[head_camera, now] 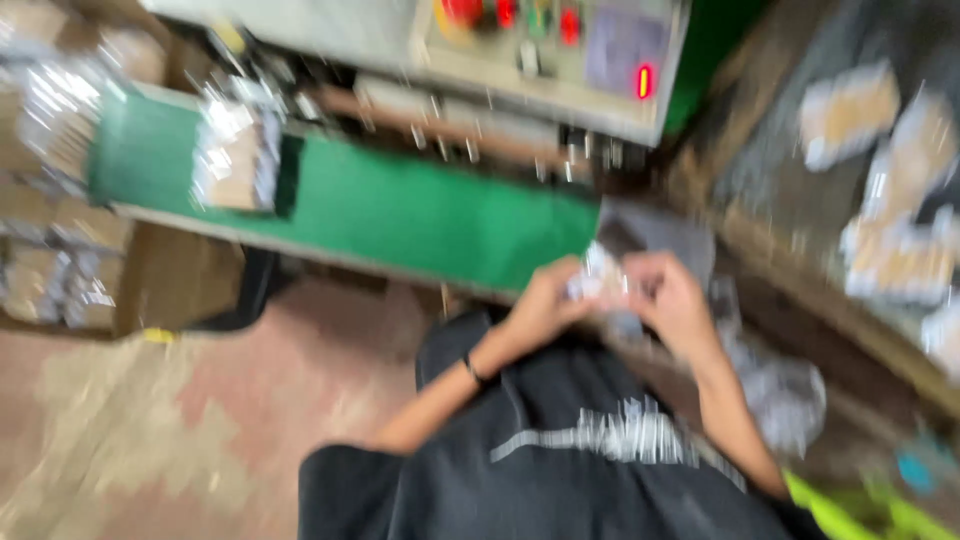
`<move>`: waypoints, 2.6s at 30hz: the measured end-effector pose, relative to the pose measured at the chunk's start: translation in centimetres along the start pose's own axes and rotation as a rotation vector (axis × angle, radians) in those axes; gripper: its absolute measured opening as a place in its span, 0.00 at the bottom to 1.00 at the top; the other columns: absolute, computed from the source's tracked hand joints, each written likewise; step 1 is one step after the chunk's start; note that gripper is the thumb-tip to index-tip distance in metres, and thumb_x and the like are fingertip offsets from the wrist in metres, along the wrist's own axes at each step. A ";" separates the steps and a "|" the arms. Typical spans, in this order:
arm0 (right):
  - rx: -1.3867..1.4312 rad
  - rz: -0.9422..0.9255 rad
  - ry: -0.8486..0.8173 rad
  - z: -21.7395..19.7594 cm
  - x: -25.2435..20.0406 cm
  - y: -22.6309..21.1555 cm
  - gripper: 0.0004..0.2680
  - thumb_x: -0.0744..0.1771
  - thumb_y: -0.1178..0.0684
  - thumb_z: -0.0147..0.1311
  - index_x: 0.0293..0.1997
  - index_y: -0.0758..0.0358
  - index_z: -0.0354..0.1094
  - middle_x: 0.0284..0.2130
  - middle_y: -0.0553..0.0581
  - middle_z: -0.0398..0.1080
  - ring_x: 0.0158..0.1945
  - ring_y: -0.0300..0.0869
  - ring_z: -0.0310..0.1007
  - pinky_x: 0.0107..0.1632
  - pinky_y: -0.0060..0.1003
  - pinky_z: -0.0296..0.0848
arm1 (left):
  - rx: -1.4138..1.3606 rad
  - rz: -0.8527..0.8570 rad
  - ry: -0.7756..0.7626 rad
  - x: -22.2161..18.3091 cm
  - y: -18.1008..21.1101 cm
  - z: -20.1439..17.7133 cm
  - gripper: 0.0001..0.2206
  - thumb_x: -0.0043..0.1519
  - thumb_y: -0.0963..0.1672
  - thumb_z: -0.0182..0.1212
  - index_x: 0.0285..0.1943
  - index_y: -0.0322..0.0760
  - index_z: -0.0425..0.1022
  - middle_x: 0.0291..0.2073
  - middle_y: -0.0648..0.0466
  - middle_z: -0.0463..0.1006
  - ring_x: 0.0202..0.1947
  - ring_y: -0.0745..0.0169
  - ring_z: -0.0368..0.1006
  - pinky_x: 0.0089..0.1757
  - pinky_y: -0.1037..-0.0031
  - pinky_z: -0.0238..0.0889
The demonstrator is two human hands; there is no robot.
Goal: Sealing plastic bags filled with breadsticks using a continuous band sealer machine.
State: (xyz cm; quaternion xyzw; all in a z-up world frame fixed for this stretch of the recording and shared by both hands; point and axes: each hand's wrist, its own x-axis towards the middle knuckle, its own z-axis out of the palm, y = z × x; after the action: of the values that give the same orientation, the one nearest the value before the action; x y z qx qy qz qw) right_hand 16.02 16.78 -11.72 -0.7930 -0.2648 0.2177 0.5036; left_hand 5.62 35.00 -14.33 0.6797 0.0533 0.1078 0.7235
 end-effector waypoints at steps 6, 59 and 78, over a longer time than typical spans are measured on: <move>-0.022 -0.002 0.001 -0.8 1.0 0.7 0.14 0.58 0.58 0.67 0.43 0.66 0.67 0.39 0.58 0.72 0.38 0.36 0.66 0.43 0.32 0.64 | -0.071 -0.015 0.009 1.4 1.4 0.3 0.15 0.48 0.46 0.71 0.35 0.37 0.71 0.26 0.52 0.71 0.31 0.62 0.66 0.37 0.69 0.62; 0.119 -0.069 0.081 1.0 2.8 1.2 0.09 0.61 0.60 0.65 0.39 0.66 0.67 0.45 0.60 0.71 0.48 0.38 0.69 0.50 0.33 0.66 | 0.076 -0.428 0.040 3.4 -3.7 0.2 0.14 0.54 0.51 0.64 0.41 0.42 0.70 0.30 0.47 0.75 0.35 0.50 0.73 0.38 0.65 0.65; -0.319 0.106 -0.478 -2.5 7.9 -5.7 0.13 0.60 0.58 0.63 0.47 0.67 0.70 0.36 0.63 0.71 0.39 0.46 0.71 0.36 0.36 0.73 | 0.047 -0.394 0.028 3.6 -1.0 -0.9 0.09 0.60 0.46 0.54 0.46 0.43 0.75 0.34 0.42 0.79 0.42 0.43 0.75 0.43 0.59 0.67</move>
State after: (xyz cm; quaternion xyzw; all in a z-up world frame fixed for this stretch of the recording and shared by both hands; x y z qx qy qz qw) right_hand 22.41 22.11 -6.10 -0.8013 -0.3649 0.3799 0.2838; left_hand 9.05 36.61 -15.12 0.6714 0.1979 -0.0276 0.7137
